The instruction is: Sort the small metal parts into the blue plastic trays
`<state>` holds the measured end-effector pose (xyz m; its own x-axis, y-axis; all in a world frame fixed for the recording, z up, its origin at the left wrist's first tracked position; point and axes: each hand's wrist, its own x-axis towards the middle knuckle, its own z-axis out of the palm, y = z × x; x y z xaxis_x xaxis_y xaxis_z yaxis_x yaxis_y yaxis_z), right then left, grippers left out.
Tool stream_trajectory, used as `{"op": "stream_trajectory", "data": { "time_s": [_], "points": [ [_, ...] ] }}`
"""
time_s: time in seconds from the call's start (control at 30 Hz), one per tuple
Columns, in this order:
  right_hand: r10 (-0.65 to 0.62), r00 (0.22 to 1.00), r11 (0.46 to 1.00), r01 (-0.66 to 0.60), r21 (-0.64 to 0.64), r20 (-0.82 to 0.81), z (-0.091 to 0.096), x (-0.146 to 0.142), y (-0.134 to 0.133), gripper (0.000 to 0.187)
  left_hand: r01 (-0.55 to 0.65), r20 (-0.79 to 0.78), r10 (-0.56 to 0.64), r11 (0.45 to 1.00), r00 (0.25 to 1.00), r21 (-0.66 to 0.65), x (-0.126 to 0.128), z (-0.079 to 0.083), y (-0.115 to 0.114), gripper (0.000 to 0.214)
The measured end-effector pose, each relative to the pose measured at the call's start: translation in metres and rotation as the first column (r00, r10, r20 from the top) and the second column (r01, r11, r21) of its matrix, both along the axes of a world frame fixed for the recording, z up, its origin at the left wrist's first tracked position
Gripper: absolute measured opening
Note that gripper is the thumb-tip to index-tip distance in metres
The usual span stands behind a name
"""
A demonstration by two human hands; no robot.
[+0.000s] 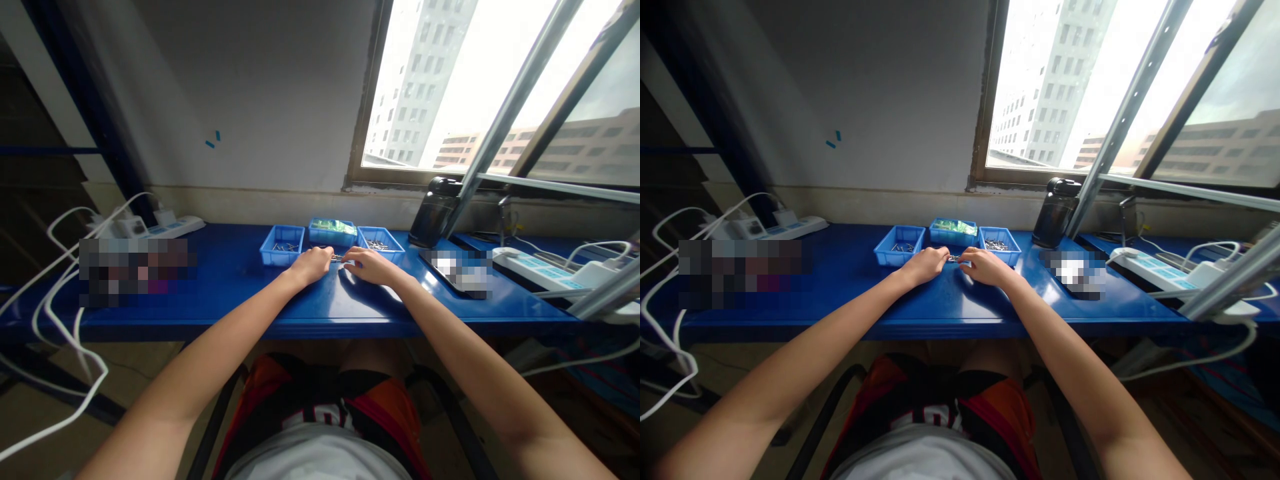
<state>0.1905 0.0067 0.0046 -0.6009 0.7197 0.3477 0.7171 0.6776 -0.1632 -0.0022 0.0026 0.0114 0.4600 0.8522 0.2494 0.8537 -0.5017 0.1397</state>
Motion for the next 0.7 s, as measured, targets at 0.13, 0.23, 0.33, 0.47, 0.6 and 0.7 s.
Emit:
{"op": "stream_trajectory", "data": {
  "time_s": [0.13, 0.23, 0.33, 0.47, 0.6, 0.7],
  "points": [
    [-0.010, 1.000, 1.000, 0.010, 0.002, -0.005, 0.000, -0.001, -0.001, 0.024, -0.007, 0.003, 0.007, 1.000, 1.000, 0.007, 0.000, 0.001, -0.002, 0.030],
    [0.003, 1.000, 1.000, -0.003, 0.020, -0.018, 0.001, -0.001, -0.002, 0.023, -0.013, 0.008, 0.013, 1.000, 1.000, 0.006, 0.000, 0.001, -0.001, 0.029],
    [0.009, 0.999, 0.999, -0.007, 0.049, -0.042, 0.004, -0.003, -0.005, 0.023, -0.024, 0.024, 0.024, 1.000, 0.999, 0.003, 0.000, -0.001, 0.001, 0.030],
    [-0.095, 0.991, 0.982, 0.110, 0.156, -0.099, 0.011, -0.001, -0.008, 0.025, -0.033, 0.027, 0.033, 0.999, 0.999, 0.005, 0.000, -0.001, 0.001, 0.029],
    [-0.393, 0.890, 0.844, 0.449, 0.293, -0.231, 0.014, 0.012, -0.005, 0.030, -0.024, -0.016, 0.024, 1.000, 1.000, -0.009, 0.000, 0.000, -0.001, 0.028],
    [-0.549, 0.807, 0.758, 0.590, 0.278, -0.217, 0.014, 0.020, -0.002, 0.030, -0.007, -0.042, 0.006, 1.000, 0.999, -0.002, 0.000, 0.000, -0.003, 0.027]
  ]
}}
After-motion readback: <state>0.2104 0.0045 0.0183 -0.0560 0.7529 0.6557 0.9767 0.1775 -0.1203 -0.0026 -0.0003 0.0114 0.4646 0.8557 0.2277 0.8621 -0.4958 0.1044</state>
